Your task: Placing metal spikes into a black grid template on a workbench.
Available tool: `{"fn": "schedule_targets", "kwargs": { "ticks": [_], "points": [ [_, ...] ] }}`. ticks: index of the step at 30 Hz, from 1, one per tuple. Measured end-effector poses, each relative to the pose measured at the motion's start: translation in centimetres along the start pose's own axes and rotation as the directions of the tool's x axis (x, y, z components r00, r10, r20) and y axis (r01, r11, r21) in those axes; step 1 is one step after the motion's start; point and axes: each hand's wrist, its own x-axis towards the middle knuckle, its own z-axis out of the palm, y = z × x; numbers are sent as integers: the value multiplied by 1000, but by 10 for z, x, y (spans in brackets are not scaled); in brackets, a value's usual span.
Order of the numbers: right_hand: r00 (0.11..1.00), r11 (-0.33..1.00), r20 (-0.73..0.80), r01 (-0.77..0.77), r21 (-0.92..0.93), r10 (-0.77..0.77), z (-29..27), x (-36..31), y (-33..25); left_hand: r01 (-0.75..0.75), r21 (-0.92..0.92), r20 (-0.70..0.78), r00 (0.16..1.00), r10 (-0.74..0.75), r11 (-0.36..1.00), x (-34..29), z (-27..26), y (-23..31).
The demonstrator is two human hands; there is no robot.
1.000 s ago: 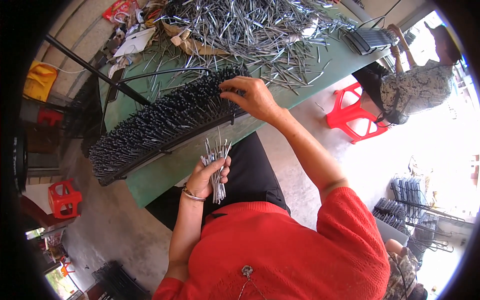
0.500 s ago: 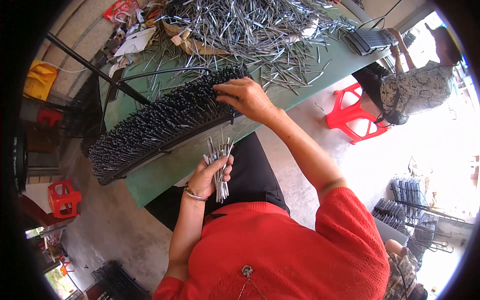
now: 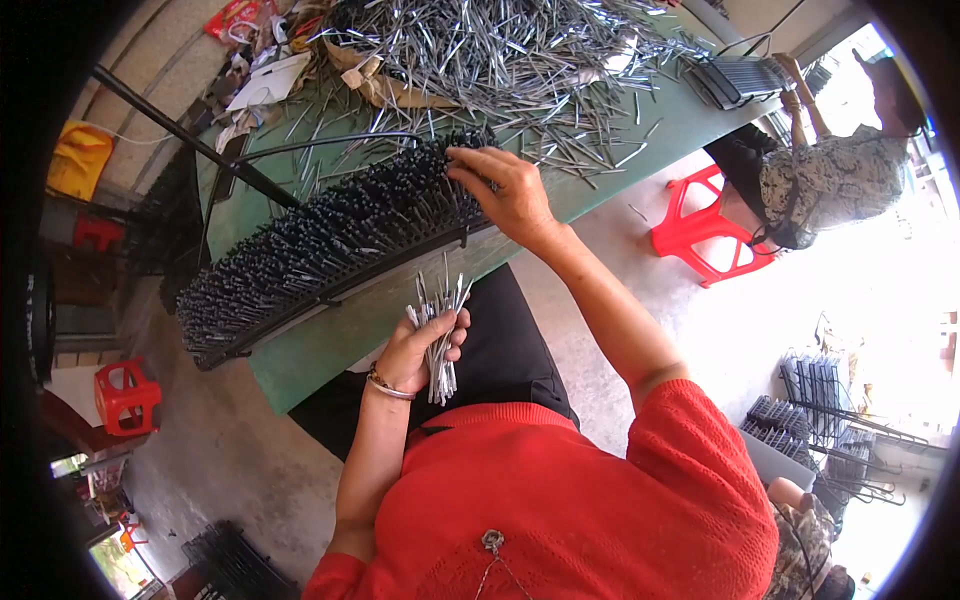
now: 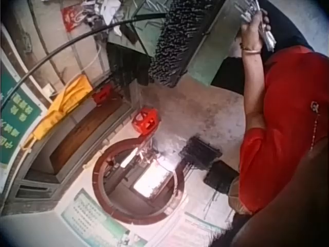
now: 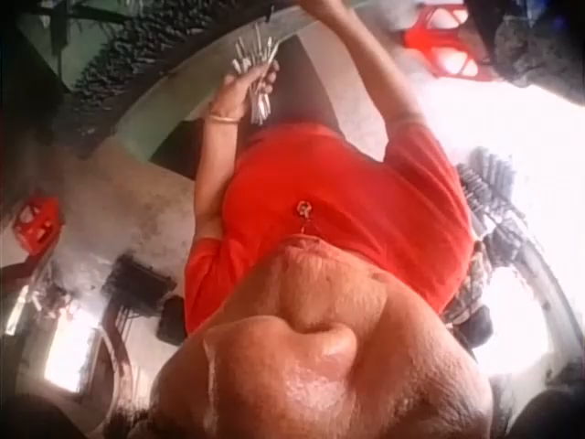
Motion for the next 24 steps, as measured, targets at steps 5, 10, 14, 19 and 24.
{"fn": "schedule_targets", "kwargs": {
  "ticks": [5, 10, 14, 19, 24],
  "points": [
    [995, 996, -90, -26, 86, 34, 0, 5, -10, -28, -17, -30, 999, 27, 999, 3, 4, 0],
    [997, 997, -52, -60, 38, 62, 8, -3, -3, -39, -19, -61, 997, 38, 999, 2, 2, -1],
    [991, 978, -33, 125, -169, -133, 13, -6, 2, -51, -10, -52, 997, 50, 999, 1, -3, 0],
    [974, 898, -88, 157, -410, -211, 9, -5, -3, -81, 43, -31, 996, 82, 996, -2, -4, 3],
    [975, 891, -80, 156, -426, -209, 10, -7, -3, -115, 43, -4, 993, 115, 992, -3, -2, 7]
  ]
}}
